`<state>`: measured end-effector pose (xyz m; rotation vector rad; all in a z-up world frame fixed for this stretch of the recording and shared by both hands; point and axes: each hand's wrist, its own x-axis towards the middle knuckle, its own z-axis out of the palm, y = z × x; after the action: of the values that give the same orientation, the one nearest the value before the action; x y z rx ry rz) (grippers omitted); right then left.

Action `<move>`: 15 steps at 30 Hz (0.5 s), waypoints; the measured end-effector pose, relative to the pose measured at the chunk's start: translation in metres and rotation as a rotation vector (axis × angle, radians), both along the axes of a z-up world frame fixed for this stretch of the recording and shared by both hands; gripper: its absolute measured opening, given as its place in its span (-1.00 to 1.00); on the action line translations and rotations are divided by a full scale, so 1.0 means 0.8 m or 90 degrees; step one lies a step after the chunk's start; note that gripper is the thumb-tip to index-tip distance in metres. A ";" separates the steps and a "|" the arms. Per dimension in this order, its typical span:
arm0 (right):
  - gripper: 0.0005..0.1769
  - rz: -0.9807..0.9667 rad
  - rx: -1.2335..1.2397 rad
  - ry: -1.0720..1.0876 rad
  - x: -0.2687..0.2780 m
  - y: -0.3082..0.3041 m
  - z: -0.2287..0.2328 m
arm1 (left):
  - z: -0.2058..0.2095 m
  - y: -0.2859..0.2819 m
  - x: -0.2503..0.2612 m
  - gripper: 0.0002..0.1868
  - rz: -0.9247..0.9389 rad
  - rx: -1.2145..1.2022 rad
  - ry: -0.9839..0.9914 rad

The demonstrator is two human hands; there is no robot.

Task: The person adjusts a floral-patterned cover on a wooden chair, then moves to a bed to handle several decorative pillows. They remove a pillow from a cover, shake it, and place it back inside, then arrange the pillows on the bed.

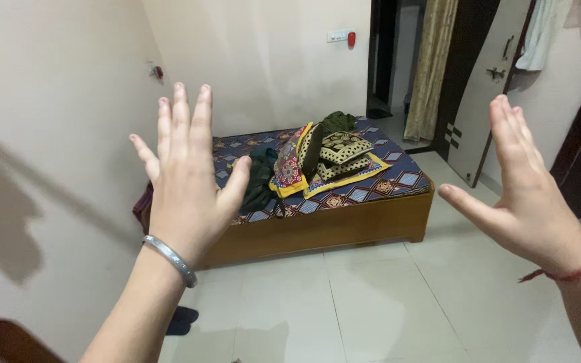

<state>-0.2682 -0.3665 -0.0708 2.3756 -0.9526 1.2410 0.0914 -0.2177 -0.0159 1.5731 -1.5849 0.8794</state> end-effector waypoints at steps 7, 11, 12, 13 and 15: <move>0.18 -0.031 0.029 -0.048 0.072 -0.174 0.011 | 0.008 -0.181 0.088 -0.11 -0.040 -0.020 0.010; 0.17 -0.089 0.038 -0.069 0.099 -0.266 0.002 | 0.008 -0.304 0.123 -0.12 -0.061 -0.010 0.014; 0.17 -0.081 0.041 -0.075 0.102 -0.286 0.001 | 0.008 -0.335 0.126 -0.13 -0.075 -0.003 0.018; 0.16 -0.073 0.043 -0.082 0.104 -0.305 0.000 | 0.007 -0.366 0.128 -0.14 -0.090 0.004 0.022; 0.16 -0.075 0.051 -0.090 0.107 -0.347 -0.004 | 0.001 -0.429 0.128 -0.15 -0.120 0.018 0.023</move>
<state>-0.1827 -0.6443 -0.0739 2.2772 -1.1889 1.3643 0.1938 -0.5612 -0.0153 1.4229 -1.6949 0.7243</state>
